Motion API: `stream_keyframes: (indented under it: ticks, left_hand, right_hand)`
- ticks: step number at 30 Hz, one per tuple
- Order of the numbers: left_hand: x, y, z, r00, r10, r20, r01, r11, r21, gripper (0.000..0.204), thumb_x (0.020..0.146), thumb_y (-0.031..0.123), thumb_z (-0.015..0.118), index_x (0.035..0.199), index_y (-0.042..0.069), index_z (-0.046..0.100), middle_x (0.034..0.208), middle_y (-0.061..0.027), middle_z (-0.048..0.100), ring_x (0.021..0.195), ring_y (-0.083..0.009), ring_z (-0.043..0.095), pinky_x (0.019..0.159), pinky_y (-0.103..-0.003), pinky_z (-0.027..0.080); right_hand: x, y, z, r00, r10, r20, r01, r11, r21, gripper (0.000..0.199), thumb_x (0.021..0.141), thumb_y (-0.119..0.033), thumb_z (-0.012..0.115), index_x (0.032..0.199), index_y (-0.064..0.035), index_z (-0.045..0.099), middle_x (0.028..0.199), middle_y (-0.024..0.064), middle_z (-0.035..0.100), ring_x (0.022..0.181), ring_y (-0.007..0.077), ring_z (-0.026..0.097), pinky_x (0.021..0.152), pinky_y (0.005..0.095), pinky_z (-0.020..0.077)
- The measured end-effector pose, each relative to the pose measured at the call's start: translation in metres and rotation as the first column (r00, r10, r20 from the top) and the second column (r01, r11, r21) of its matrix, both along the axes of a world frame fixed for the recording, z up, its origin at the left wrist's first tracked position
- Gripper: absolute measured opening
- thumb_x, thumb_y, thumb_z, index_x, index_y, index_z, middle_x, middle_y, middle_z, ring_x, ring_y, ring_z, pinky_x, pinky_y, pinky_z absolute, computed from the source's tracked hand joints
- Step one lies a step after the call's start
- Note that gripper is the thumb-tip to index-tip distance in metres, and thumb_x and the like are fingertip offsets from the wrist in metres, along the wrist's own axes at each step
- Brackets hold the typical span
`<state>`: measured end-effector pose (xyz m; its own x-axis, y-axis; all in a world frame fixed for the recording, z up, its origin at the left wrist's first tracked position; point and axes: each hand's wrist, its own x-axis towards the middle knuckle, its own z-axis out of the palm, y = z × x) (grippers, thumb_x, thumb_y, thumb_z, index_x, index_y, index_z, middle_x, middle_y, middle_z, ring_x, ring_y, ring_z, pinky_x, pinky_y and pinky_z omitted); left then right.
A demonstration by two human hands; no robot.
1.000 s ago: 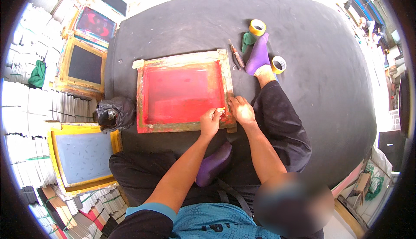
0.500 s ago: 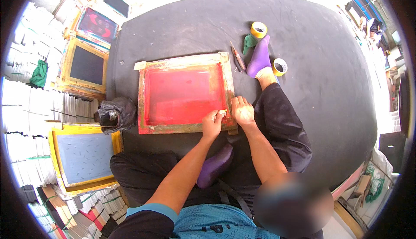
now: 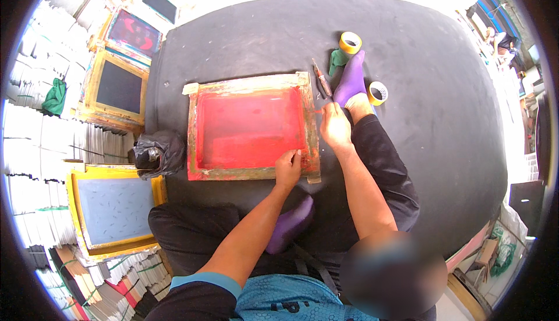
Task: The person sits on the floor and scrapes dried red ink from a screen printing frame using a metal scraper. They wipe the frame with a cloth and discard the removed material into a nearby bag.
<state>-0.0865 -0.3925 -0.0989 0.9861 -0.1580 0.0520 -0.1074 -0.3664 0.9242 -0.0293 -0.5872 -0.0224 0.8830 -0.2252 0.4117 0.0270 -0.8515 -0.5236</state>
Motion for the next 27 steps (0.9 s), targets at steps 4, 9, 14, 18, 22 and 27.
stream_keyframes:
  ticks: [4,9,14,18,22,27]
  left_hand:
    - [0.002,-0.005,0.011,0.998,0.027,-0.054,-0.028,0.999,-0.015,0.03,0.103,0.026,0.062,0.105,-0.001,0.076,0.088,-0.0189,0.074,0.078,-0.0272,0.072,0.074,-0.038,0.055]
    - [0.007,-0.004,0.004,0.993,0.02,-0.115,-0.029,0.996,-0.08,0.033,0.104,0.03,0.062,0.108,0.001,0.077,0.086,-0.0156,0.076,0.078,-0.0221,0.071,0.074,-0.036,0.054]
    - [0.009,-0.001,0.008,0.997,-0.01,-0.077,0.012,1.0,0.027,0.033,0.104,0.028,0.062,0.108,-0.001,0.076,0.09,-0.0198,0.076,0.081,-0.0253,0.074,0.076,-0.039,0.056]
    - [0.005,-0.011,0.029,0.977,-0.01,-0.213,-0.001,0.999,-0.048,0.034,0.105,0.03,0.06,0.109,0.0,0.077,0.091,-0.0164,0.077,0.081,-0.0216,0.073,0.077,-0.038,0.056]
    - [0.024,-0.008,0.006,0.951,0.065,-0.301,-0.113,0.983,-0.145,0.039,0.107,0.033,0.057,0.106,-0.001,0.076,0.089,-0.0139,0.077,0.075,-0.0196,0.071,0.07,-0.038,0.056]
    - [0.084,-0.041,0.044,0.748,-0.099,-0.657,-0.269,0.859,-0.435,0.038,0.108,0.035,0.055,0.105,0.003,0.076,0.085,-0.0081,0.075,0.067,-0.0156,0.067,0.06,-0.034,0.052]
  right_hand:
    - [-0.005,0.005,0.004,0.999,-0.048,-0.02,0.05,0.995,0.091,0.007,0.098,-0.008,0.054,0.102,-0.0026,0.057,0.1,0.0225,0.063,0.093,0.0462,0.064,0.081,0.0532,0.0523]
    - [-0.009,0.012,0.001,0.985,-0.114,0.131,0.085,0.973,0.214,0.004,0.097,-0.002,0.054,0.1,-0.0008,0.056,0.099,0.0243,0.062,0.093,0.0484,0.064,0.081,0.0532,0.051]
    - [0.013,-0.01,0.029,0.974,-0.166,0.155,0.13,0.967,0.221,0.006,0.095,0.004,0.054,0.1,0.0018,0.057,0.096,0.0258,0.062,0.095,0.0463,0.062,0.086,0.0488,0.0495]
    - [0.013,-0.02,0.026,0.973,-0.138,0.186,0.102,0.976,0.191,0.008,0.094,0.004,0.056,0.101,0.0017,0.057,0.096,0.0254,0.062,0.093,0.0464,0.061,0.083,0.0495,0.0495]
    - [-0.008,0.019,0.024,0.983,0.029,0.182,-0.047,0.994,0.095,0.008,0.094,-0.002,0.057,0.102,-0.0021,0.058,0.094,0.0225,0.059,0.09,0.0452,0.063,0.08,0.051,0.0517]
    - [-0.035,0.03,0.004,0.992,0.124,0.04,-0.123,0.992,-0.016,0.01,0.091,-0.003,0.06,0.1,-0.0027,0.058,0.094,0.019,0.06,0.089,0.0416,0.064,0.075,0.05,0.0544]
